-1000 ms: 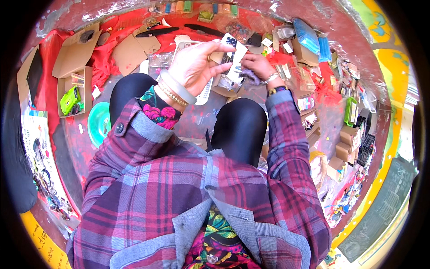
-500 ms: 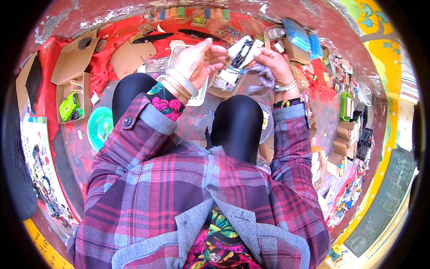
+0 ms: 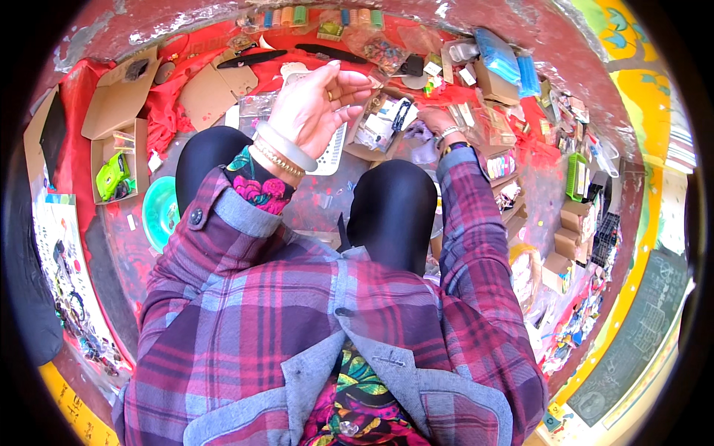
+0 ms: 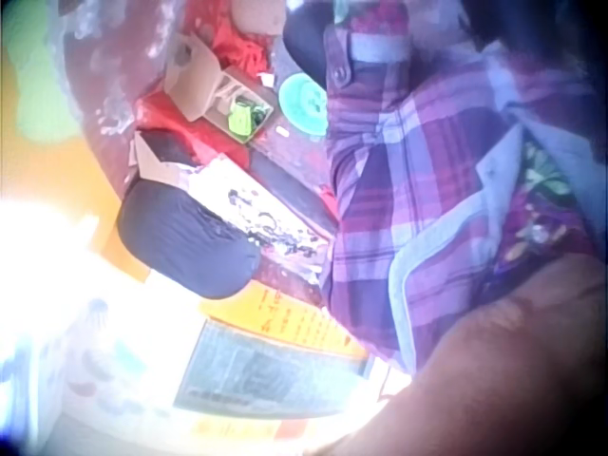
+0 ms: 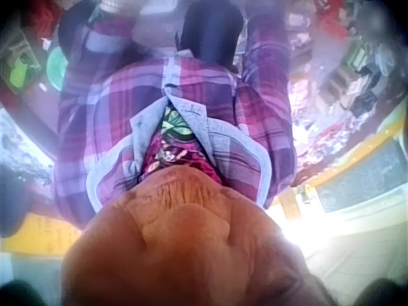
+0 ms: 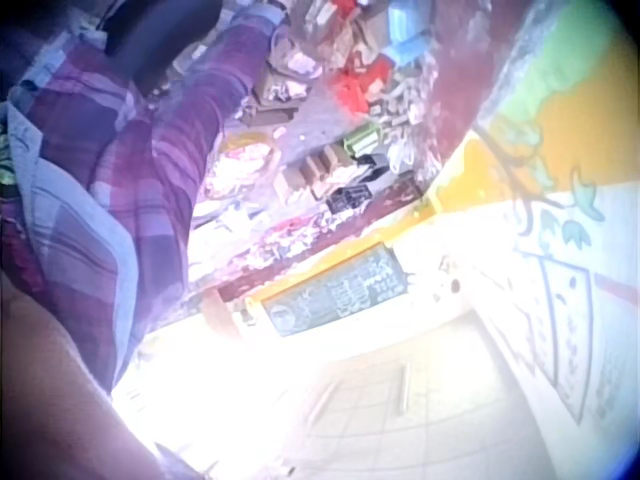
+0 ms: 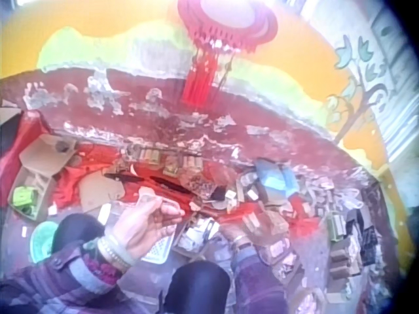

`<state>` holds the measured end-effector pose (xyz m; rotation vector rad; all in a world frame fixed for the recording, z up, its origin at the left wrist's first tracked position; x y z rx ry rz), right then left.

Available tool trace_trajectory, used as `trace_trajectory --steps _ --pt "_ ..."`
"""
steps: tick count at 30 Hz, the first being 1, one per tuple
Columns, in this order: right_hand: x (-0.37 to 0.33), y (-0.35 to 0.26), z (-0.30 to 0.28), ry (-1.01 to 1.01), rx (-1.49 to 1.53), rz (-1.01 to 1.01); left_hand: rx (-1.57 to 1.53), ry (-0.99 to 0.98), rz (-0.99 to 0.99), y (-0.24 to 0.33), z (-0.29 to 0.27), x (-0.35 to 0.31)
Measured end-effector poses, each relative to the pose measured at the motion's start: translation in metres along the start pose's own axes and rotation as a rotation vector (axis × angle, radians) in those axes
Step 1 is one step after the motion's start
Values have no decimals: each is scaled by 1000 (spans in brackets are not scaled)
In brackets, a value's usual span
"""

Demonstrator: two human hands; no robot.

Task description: The person sits on the floor and wipes small packaged items with a cloth. They pick up items from a plastic tray and the floor, wipe them, and place them into a white basket. The person also moves a blue bowl and continues wiping items one by one.

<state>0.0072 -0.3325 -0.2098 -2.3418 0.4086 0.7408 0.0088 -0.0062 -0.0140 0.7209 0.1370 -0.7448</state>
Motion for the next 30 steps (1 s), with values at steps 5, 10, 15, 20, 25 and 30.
trace_trajectory --steps 5,10,15,20,25,30 --pt "53 20 14 -26 -636 -67 -16 -4 -15 0 3 0" --pt "44 -7 18 121 -545 67 -35 22 -3 2 4 -2" --pt "-13 -43 39 64 -624 -177 -18 -45 -55 -3 2 0" --pt "-16 -49 57 -126 -828 -51 -55 6 -40 -5 6 1" --pt "-13 -73 47 -280 -787 67 -26 15 -49 -5 6 0" --pt "-2 -69 50 -368 -822 81 -11 -38 -81 -8 3 1"
Point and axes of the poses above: each hand's wrist, its own x-axis towards the middle knuckle, its own z-axis out of the palm, y = z × x, the point moved 1 cm from there along x, towards the middle knuckle, and after that the axes turned 1 degree about -y, right-handed, at the moved point
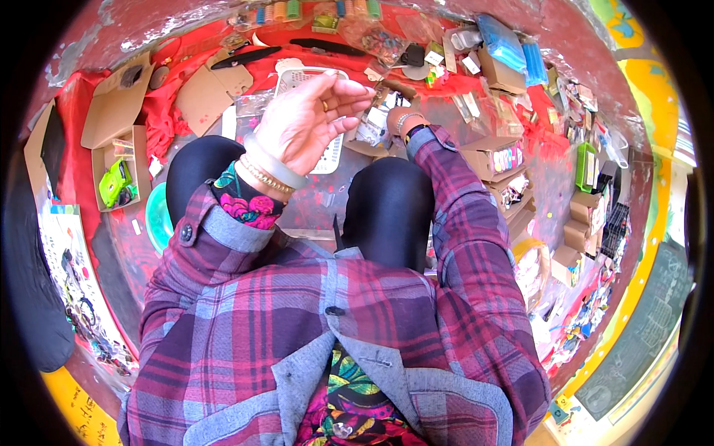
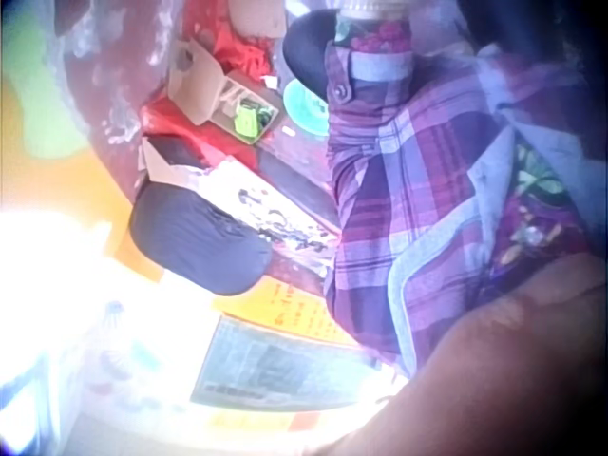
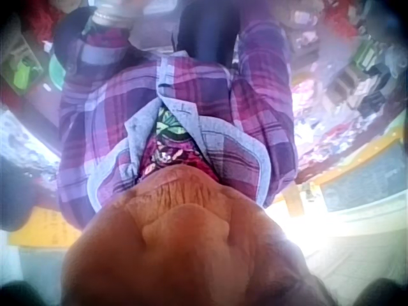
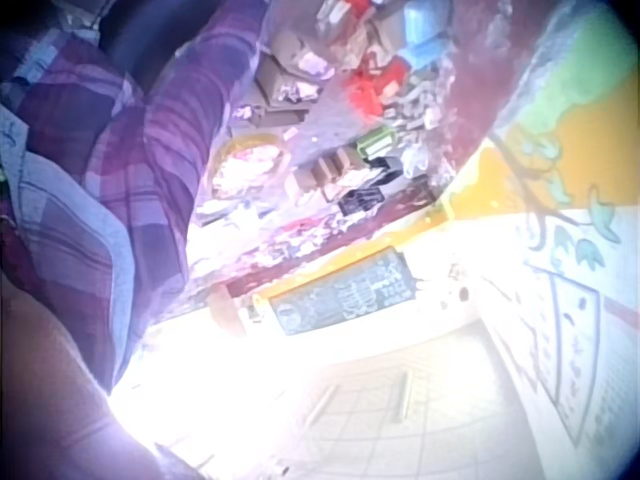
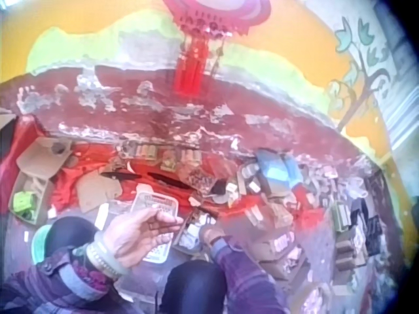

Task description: The person sits on the floor and wipes small packaged items with a cloth. They pick up items from a plastic tray and the floor, wipe them, and place them into a white basket. The person also moves a blue bowl and continues wiping items one by one.

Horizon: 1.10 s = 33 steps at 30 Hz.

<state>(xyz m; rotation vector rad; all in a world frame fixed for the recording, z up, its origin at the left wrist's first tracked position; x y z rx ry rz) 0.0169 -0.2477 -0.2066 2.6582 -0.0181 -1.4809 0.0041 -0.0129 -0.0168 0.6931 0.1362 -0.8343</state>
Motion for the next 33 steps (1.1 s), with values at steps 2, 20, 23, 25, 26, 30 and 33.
trace_trajectory --steps 2,20,23,25,26,30,33 --pt "11 1 8 44 14 13 8 -14 -6 1 -4 0" --pt "-107 189 301 393 1351 246 81 36 -86 -8 6 6" --pt "-90 170 364 379 1267 403 86 40 -112 -18 2 15" --pt "-74 151 372 393 1126 466 104 61 -129 -24 1 21" --pt "-68 145 372 391 1163 470 113 75 -136 -26 1 23" --pt "-42 141 382 427 1262 501 180 65 -183 -34 2 29" --pt "-18 141 391 528 1052 421 200 93 -197 -39 2 35"
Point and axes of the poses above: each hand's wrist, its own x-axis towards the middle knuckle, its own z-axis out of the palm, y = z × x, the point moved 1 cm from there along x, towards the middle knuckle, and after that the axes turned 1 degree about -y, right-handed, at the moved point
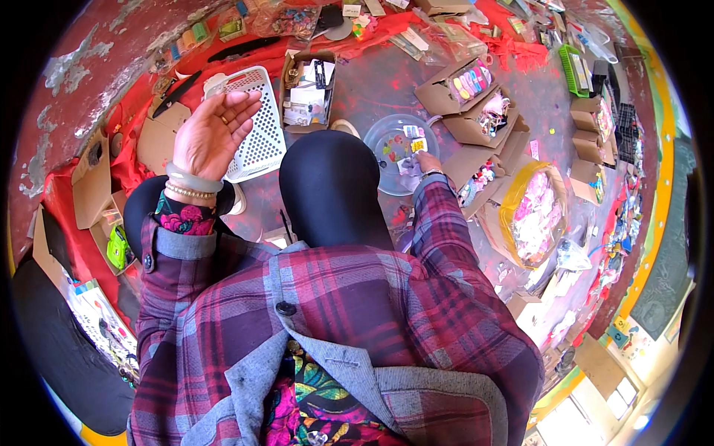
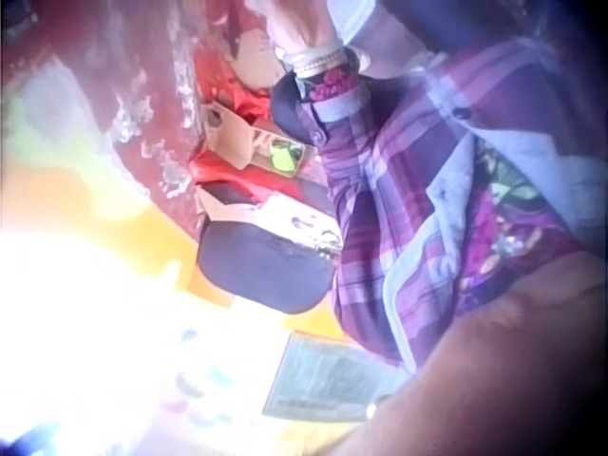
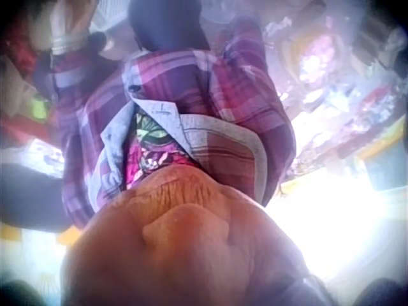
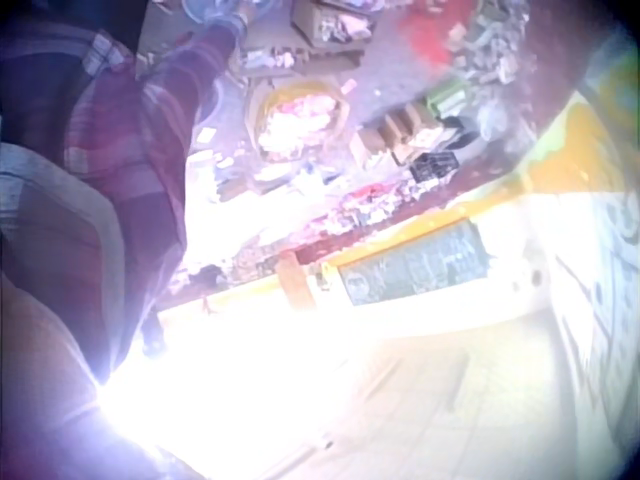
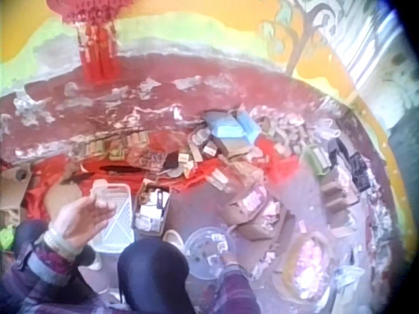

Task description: The person sits on the floor and wipes small packaged items with a cloth. They pick up items from a plastic tray and the floor, wipe them, and place them into a white basket. The person also moves a blue bowl and continues wiping items one by one.

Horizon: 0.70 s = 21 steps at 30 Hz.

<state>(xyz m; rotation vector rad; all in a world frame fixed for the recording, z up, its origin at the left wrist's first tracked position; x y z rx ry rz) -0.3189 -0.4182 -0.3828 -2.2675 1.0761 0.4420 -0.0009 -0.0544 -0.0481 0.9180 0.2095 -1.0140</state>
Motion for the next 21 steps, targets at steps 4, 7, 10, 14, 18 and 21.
trace_trajectory --steps 4,7,10,14,18,21 --pt "29 8 9 -215 -523 -52 0 -15 -13 -3 2 6" --pt "27 6 6 -158 -608 -212 -14 -43 -20 -4 4 9" --pt "5 -17 -13 -160 -432 -95 -11 -23 -27 -6 5 8" --pt "-30 -44 -49 -76 252 140 -18 -49 -17 -7 8 4" --pt "-68 -111 -103 354 282 -379 -5 -86 -22 -12 13 -1" --pt "-123 -224 -163 566 78 -708 37 -182 -8 -20 13 2"
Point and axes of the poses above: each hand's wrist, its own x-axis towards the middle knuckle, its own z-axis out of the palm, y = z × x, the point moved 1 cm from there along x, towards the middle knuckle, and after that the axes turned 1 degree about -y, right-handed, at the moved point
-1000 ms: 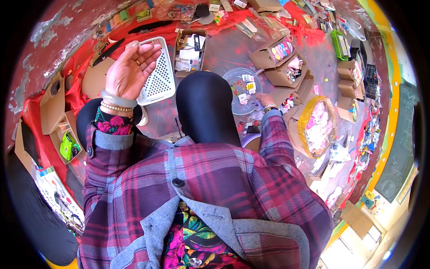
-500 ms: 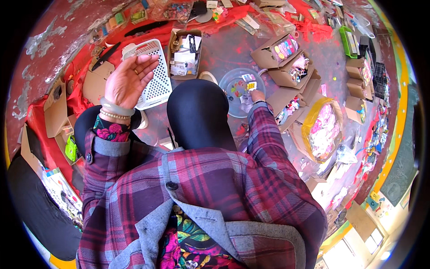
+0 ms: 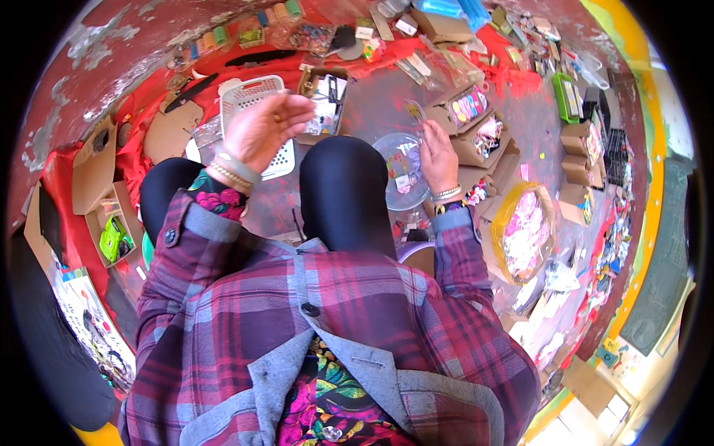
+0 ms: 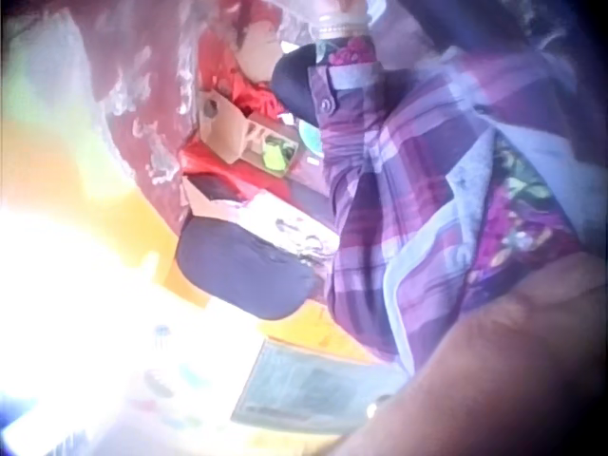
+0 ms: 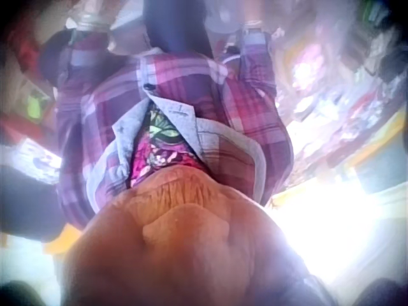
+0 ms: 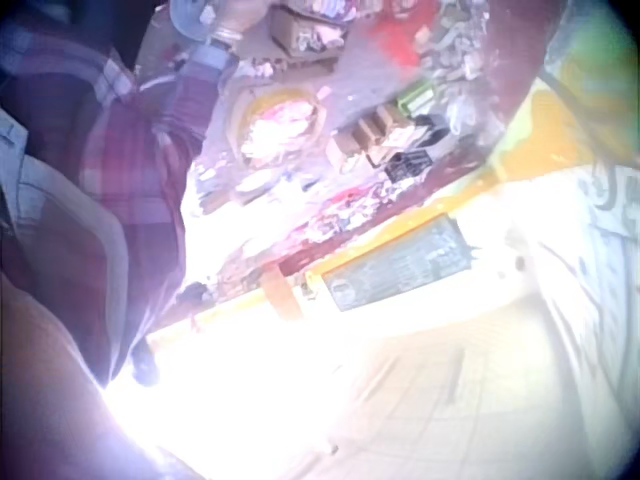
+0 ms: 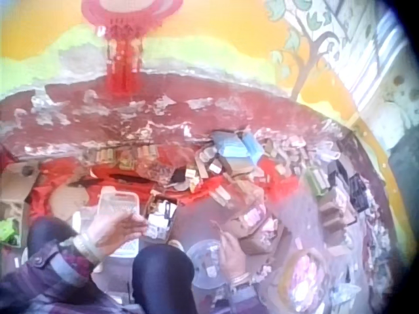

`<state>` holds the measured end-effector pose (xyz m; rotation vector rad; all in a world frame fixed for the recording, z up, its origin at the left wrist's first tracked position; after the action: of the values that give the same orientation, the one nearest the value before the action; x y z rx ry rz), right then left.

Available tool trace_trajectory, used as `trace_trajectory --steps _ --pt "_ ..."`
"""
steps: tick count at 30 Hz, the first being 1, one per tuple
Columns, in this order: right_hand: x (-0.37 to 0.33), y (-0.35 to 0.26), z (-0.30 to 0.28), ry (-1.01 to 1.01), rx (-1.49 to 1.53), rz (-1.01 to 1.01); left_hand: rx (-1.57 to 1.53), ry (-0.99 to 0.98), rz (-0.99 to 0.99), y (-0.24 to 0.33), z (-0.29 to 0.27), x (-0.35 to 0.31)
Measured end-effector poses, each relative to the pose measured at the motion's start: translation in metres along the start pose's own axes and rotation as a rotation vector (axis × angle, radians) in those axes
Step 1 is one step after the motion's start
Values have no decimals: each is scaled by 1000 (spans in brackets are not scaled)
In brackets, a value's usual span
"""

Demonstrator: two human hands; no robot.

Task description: The person sits on the floor and wipes small packaged items with a cloth. They pick up items from a plastic tray and the floor, wipe them, and place them into a white basket. The person also moves a blue bowl and continues wiping items one by one.

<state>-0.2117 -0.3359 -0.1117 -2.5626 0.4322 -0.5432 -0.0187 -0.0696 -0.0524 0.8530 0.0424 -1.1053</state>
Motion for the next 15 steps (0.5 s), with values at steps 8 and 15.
trace_trajectory --steps 8,15 --pt "56 -152 -35 49 -325 -723 -101 -211 210 -2 27 -12" --pt "72 -190 -44 -117 444 -326 -199 -382 454 29 30 -32"
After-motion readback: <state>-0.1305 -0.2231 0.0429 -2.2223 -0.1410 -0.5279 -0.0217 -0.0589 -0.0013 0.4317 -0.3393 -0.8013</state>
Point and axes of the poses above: each hand's wrist, its own x-axis towards the middle knuckle, its own z-axis out of the palm, y = z × x, the point moved 1 cm from there along x, towards the middle knuckle, and after that the axes turned 1 degree about -y, right-handed, at the moved point
